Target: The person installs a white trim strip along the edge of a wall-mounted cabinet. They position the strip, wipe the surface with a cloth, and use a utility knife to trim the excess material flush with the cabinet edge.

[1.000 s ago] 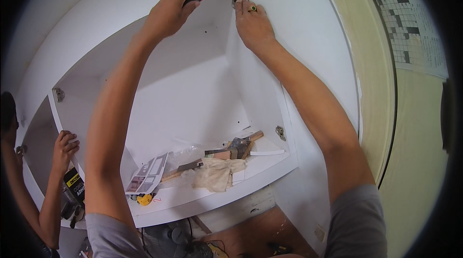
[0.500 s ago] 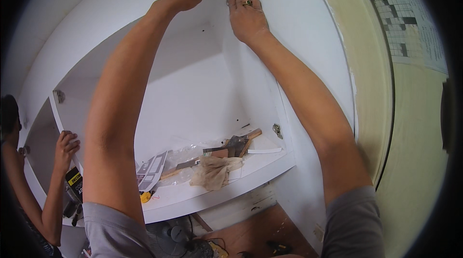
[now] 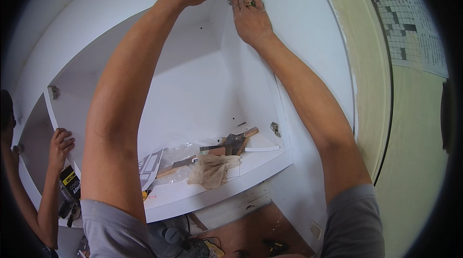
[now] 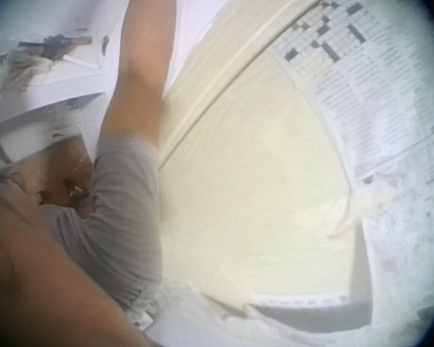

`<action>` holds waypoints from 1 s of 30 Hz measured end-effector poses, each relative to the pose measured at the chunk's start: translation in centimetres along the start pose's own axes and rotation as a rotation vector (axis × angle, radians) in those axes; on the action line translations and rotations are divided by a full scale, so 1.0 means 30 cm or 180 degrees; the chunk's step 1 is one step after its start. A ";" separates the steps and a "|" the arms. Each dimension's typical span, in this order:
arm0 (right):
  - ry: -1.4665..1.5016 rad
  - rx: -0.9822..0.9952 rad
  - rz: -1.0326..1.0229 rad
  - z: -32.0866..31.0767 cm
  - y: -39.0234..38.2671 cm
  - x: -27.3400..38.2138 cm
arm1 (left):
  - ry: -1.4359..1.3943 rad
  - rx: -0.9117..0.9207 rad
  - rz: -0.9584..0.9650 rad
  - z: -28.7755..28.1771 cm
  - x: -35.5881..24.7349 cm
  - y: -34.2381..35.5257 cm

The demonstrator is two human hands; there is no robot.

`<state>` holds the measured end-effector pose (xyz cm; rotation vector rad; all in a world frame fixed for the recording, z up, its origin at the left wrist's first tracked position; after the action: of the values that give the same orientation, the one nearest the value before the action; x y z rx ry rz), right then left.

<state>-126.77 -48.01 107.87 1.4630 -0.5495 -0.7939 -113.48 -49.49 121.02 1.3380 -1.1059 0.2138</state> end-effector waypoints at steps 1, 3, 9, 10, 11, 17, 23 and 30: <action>0.0019 -0.0009 0.0006 -0.003 0.001 0.001 | 0.0021 0.0016 0.0003 0.004 0.005 0.002; 0.0069 -0.0049 0.0011 -0.008 0.002 0.003 | 0.0074 -0.0110 0.0036 0.017 0.018 0.006; 0.0144 -0.0155 0.0015 0.001 0.000 0.000 | -0.0010 0.0111 0.0073 -0.041 -0.011 0.008; 0.0150 -0.0169 0.0017 0.001 -0.001 0.003 | -0.0061 0.0149 0.0123 -0.058 -0.020 0.000; 0.0154 -0.0182 0.0019 0.001 -0.003 0.004 | -0.0130 0.0170 0.0144 -0.071 -0.026 -0.008; 0.0096 -0.0106 -0.0009 -0.001 0.003 0.004 | -0.0107 0.0327 0.0036 -0.050 0.001 0.010; 0.0135 -0.0210 0.0000 0.003 0.002 0.004 | -0.0171 0.0356 0.0254 -0.031 0.021 0.041; -0.0027 -0.0113 -0.0013 0.000 -0.001 0.002 | -0.0120 0.0396 0.0301 -0.020 0.029 0.064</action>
<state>-126.73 -48.06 107.85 1.4291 -0.5363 -0.8096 -114.06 -48.79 123.03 1.4059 -1.2050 0.3326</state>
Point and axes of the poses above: each hand's wrist, its own y-axis towards the middle knuckle, its own z-axis out of the palm, x = y × z, the point moved 4 cm from there along y, towards the middle knuckle, and after that the axes turned 3 degrees about y, right-handed, at the moved point
